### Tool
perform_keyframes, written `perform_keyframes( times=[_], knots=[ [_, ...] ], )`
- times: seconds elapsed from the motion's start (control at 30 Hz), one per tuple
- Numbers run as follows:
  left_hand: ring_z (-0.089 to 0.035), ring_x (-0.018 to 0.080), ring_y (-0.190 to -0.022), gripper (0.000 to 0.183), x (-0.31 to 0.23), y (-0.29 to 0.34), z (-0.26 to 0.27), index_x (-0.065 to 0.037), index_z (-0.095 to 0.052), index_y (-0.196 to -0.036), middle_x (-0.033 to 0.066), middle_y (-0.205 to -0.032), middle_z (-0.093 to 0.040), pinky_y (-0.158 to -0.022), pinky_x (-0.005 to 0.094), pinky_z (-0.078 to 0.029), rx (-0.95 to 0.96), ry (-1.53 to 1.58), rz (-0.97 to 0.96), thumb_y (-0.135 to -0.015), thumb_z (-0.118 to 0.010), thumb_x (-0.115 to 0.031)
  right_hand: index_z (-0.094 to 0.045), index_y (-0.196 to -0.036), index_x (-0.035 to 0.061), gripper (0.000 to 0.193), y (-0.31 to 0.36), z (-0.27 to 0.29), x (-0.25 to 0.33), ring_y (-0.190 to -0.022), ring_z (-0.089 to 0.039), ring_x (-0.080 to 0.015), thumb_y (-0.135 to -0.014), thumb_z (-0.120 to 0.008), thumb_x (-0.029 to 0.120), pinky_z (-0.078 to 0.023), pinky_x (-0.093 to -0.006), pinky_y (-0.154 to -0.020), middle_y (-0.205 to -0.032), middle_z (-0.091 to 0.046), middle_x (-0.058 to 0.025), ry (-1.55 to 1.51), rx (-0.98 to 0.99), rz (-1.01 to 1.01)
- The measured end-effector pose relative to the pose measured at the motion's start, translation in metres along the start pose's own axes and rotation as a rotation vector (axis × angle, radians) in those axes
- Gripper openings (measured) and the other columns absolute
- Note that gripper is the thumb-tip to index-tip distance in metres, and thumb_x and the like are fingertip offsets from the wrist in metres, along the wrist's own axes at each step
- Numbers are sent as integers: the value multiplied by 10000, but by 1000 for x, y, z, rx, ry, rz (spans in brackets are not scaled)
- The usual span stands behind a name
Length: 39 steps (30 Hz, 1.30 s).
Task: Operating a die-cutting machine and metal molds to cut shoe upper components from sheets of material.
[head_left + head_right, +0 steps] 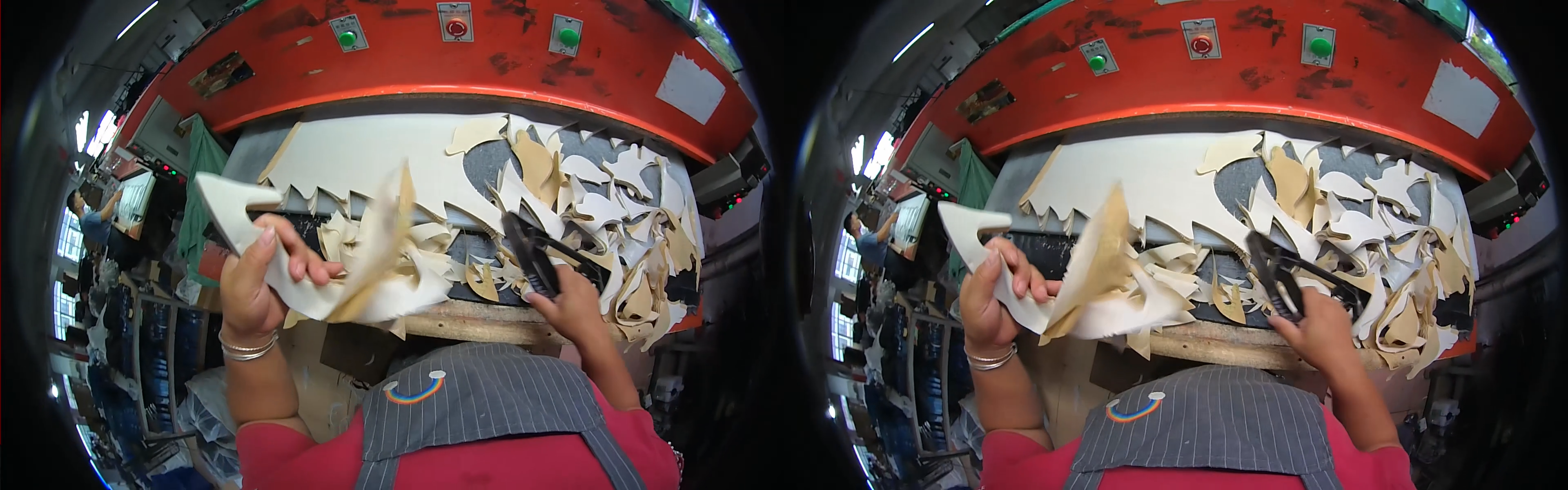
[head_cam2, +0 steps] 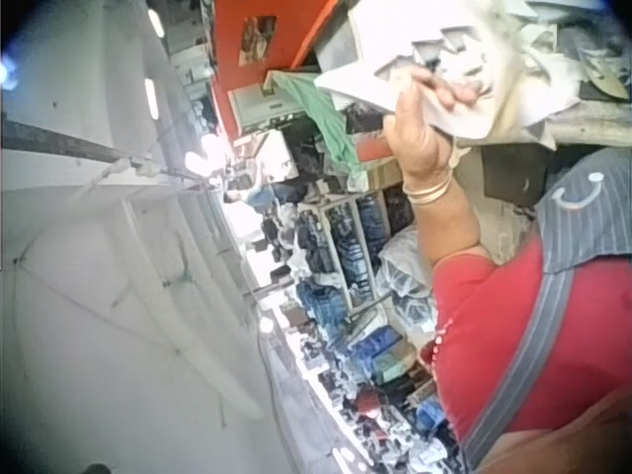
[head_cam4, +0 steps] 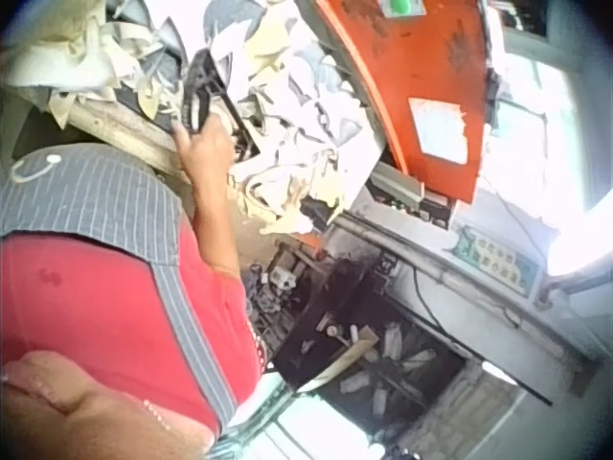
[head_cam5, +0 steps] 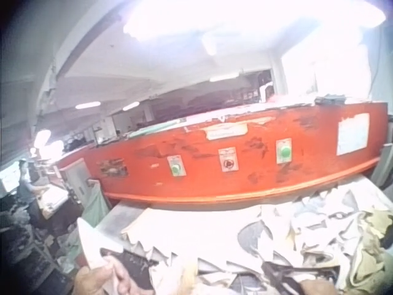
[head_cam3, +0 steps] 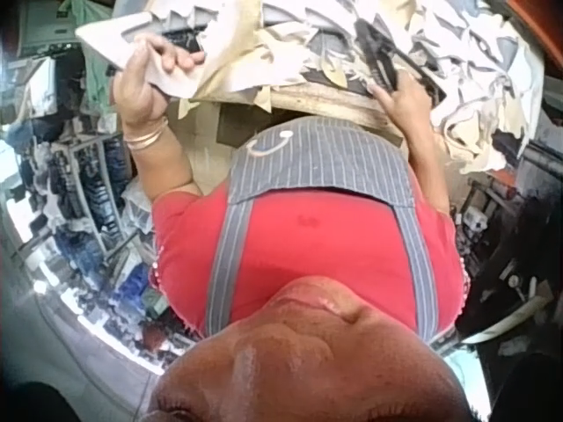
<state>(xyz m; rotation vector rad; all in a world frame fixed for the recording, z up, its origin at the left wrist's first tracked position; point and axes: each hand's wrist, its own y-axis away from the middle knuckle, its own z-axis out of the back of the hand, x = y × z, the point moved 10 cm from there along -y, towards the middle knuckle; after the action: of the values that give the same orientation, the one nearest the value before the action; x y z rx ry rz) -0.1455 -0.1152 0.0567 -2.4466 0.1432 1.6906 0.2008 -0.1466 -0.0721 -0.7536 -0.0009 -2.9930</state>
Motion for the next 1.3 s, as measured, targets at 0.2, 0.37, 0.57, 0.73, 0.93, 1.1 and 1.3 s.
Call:
perform_keyframes(
  times=[0.2, 0.37, 0.57, 0.73, 0.93, 1.1, 1.3],
  knots=[
    [-601, 262, -735, 258, 47, -19, -16, -40, -458, -977, 66, -701, -483, -802, 531, -505, 92, 352, 122, -972, -334, -266, -509, -964, -36, 518, 0, -60, 3, -834, -546, -340, -706, -711, 366, -447, -408, -744, -833, -573, -194, 146, 159, 142],
    [-608, 255, -737, 252, 160, -25, 97, -43, -503, -1050, 62, -720, -559, -819, 479, -495, -101, 293, 522, -942, -405, -250, -491, -1091, -40, 597, 0, -57, 6, -910, -516, -326, -690, -723, 335, -418, -398, -807, -921, -560, -182, 103, 212, 231],
    [-617, 278, -808, 287, 205, -28, 187, 40, -523, -1032, 139, -801, -602, -804, 425, -510, -258, 146, 609, -934, -444, -219, -544, -1109, -5, 667, 4, -32, -14, -1069, -451, -329, -633, -755, 412, -347, -412, -938, -1106, -520, -145, 100, 238, 243],
    [-618, 194, -751, 540, 110, -38, 209, 25, -636, -962, 127, -880, -648, -677, 298, -498, -308, -1072, 757, -807, -620, -492, -531, -1146, 21, 705, 22, -4, -53, -1115, -449, -323, -584, -781, 367, -312, -414, -1004, -1161, -518, -139, 181, 253, 146],
    [-576, 320, -983, 460, 90, -169, 110, 54, -609, -1008, 223, -1039, -601, -867, 361, -444, 8, -1297, -50, -826, -619, -368, -607, -984, 76, 509, 13, -20, -58, -941, -551, -241, -578, -769, 339, -294, -443, -993, -891, -588, -67, 405, 315, 289],
    [-346, 349, -1272, 714, 216, -258, 63, 46, -471, -1243, 270, -1322, -399, -1058, 382, -279, 129, -1559, 136, -844, -494, -547, -608, -967, 66, 523, 26, 18, 12, -866, -563, -245, -592, -782, 387, -363, -394, -874, -840, -585, -82, 96, 312, 358],
    [-477, 258, -1183, 546, 260, -178, -181, -75, -445, -1317, 150, -1303, -486, -979, 351, -370, 987, -476, 447, -897, -509, -418, -512, -1142, -21, 711, 63, 74, -32, -917, -540, -140, -588, -839, 281, -419, -279, -803, -974, -573, -22, -1013, -16, -289]
  ],
)
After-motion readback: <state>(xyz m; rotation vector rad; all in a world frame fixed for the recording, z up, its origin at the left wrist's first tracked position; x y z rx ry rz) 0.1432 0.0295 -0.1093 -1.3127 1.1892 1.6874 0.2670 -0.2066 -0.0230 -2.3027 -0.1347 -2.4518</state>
